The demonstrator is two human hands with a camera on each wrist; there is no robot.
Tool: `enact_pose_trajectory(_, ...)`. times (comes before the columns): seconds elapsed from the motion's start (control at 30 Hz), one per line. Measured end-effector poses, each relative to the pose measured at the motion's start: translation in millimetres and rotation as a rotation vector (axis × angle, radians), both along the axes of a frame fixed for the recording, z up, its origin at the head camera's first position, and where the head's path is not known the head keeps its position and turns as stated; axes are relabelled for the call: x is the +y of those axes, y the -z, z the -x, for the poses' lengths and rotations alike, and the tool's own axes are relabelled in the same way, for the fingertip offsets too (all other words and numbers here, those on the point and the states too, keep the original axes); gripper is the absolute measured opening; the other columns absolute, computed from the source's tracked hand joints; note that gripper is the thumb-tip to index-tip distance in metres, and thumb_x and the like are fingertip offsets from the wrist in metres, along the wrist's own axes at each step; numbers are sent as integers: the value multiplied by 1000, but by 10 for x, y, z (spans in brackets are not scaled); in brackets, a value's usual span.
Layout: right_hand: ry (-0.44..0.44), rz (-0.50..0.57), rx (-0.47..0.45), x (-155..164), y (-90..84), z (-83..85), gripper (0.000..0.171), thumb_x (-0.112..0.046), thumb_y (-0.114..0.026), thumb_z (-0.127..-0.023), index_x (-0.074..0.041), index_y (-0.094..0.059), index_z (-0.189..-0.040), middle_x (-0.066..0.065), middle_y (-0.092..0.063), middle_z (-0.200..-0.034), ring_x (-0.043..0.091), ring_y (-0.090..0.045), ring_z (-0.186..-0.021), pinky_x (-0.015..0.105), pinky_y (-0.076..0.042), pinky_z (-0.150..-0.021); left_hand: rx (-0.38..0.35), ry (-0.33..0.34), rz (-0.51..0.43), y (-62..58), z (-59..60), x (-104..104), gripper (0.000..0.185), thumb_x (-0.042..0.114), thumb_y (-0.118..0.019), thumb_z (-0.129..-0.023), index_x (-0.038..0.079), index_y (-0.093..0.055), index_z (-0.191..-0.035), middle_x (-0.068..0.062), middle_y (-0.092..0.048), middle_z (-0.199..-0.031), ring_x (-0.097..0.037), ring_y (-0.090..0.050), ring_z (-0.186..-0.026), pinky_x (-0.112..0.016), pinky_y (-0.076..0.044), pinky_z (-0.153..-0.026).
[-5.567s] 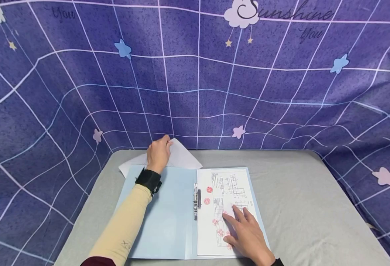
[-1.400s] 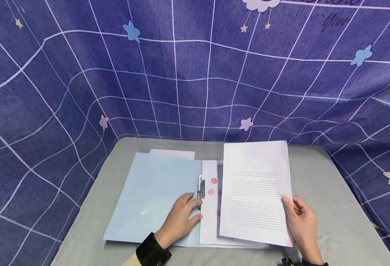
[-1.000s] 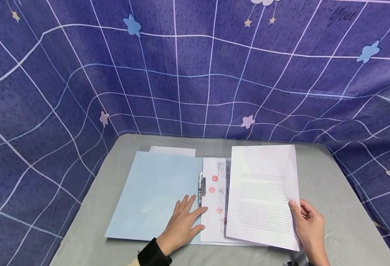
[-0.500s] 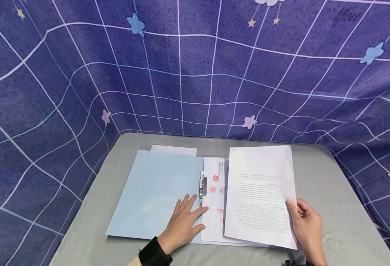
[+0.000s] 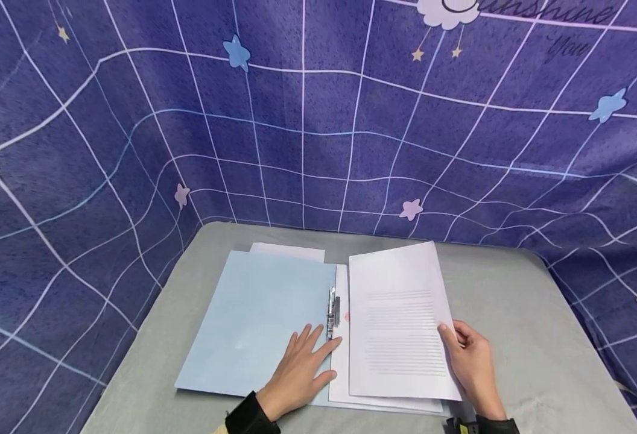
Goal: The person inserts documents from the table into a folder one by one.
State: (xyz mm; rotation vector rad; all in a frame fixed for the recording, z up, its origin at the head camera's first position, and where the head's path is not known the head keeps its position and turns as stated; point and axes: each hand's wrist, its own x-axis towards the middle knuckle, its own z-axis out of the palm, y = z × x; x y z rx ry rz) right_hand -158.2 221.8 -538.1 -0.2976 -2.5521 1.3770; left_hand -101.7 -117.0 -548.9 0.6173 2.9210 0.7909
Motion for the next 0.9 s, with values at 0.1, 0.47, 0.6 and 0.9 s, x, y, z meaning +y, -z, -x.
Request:
enact_pose_trajectory(0.1,-15,12,-14,-48,13,4,31,-23,-69,-101,5,-71,-115,17,-76,-93,9,-63,-62,21,-47,-53,-3,-4,-6,9,-5,4,56,32,-65,-102,21,-49,-154,-25,-38,-159,-47,-28,-150,-68,-22,-117)
enact_pose_trajectory(0.47,-40,36,-23,-189,77,16,24,-17,-71,-98,3,-74,-112,14,-76,-89,8,-63,-62,20,-47,-55,11,1,-8,26,3,4,51,32,-64,-103,22,-52,-152,-25,-39,-158,-48,-28,-149,-68,-23,-117)
enact_pose_trajectory(0.6,-35,46,-25,-225,92,-1,24,-17,-72,-98,3,-74,-111,12,-76,-87,7,-62,-62,20,-46,-55,14,2,-2,25,1,2,51,32,-65,-102,24,-53,-151,-25,-40,-158,-48,-29,-149,-69,-24,-116)
enact_pose_trajectory(0.9,-21,54,-51,-290,119,-36,25,-18,-71,-98,3,-74,-113,11,-76,-88,9,-62,-63,20,-45,-57,9,-2,14,21,1,2,50,33,-67,-100,25,-56,-148,-24,-39,-158,-47,-28,-150,-68,-24,-116)
